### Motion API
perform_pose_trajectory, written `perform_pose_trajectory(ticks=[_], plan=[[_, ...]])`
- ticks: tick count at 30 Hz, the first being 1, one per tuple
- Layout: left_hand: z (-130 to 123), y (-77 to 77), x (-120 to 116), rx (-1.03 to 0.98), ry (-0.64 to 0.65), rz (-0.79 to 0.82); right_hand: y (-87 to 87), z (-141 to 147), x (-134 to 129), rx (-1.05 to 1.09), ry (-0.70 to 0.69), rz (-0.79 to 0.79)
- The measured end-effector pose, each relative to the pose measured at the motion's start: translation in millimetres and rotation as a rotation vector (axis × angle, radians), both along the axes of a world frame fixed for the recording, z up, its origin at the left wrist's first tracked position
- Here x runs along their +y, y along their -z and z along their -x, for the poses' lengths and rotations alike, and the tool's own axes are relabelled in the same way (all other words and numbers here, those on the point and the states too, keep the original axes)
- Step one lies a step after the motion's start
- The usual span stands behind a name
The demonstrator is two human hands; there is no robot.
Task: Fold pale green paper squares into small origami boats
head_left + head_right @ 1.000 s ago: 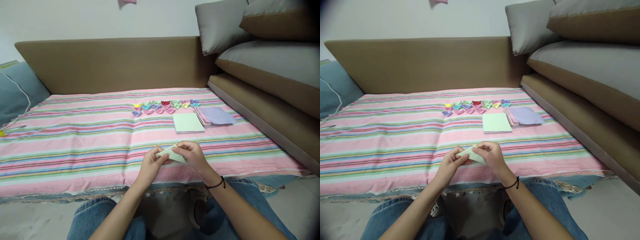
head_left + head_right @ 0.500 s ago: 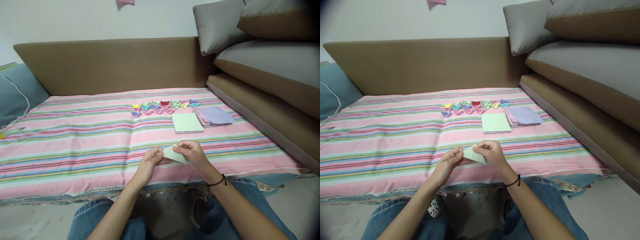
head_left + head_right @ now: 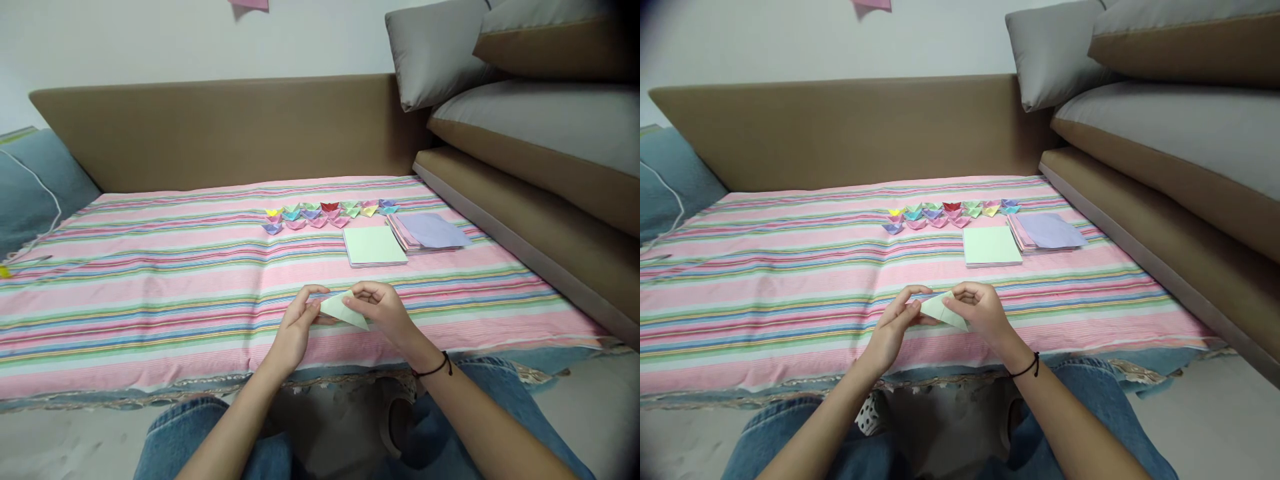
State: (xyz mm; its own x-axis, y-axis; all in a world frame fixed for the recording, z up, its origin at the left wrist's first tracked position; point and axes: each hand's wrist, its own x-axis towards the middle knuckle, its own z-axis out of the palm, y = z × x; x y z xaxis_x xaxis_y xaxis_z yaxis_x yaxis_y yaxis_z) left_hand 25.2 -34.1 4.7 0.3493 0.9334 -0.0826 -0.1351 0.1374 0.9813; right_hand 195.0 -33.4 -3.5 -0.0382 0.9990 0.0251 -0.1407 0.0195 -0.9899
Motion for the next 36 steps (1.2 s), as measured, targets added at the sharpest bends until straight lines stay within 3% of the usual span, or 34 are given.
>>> perform_pose_trajectory(ticks=[3,6,11,18,24,30,34,36], plan=[[0.1,1.1,-2.4,0.114,-0.107,-0.161,5.3,-1.5,0.9,-0.033,-0.075,-0.008],[-0.8,5.2,-2.6,0.100,-0.212,-0.230,7.6,-2.1,1.0,-0.010,-0.093,0.053],[-7.1,10.8,-1.1,0.032,-0.141,-0.194,4.5,0.0,0.3,0.124,-0.012,0.145],[-9.7,11.9,-0.2,-0.079,-0.301,-0.094,3.0,1.6,-2.5,0.162,-0.063,0.126],[-4.0,7.4,1.9,-0.127,-0.260,0.036,5.9,2.4,0.6,0.102,-0.041,0.089],[-3.3,10.5,4.3,-0.090,-0.298,-0.038,9.7,4.1,5.4,0.001,-0.071,-0.043],[-1.2,14.6,4.8,-0.011,-0.399,-0.109,6.3,7.5,-2.0,-0.191,0.217,-0.291],[-1.4,15.1,3.4,0.035,-0.452,-0.181,4.9,11.2,-7.0,-0.304,0.220,-0.405]])
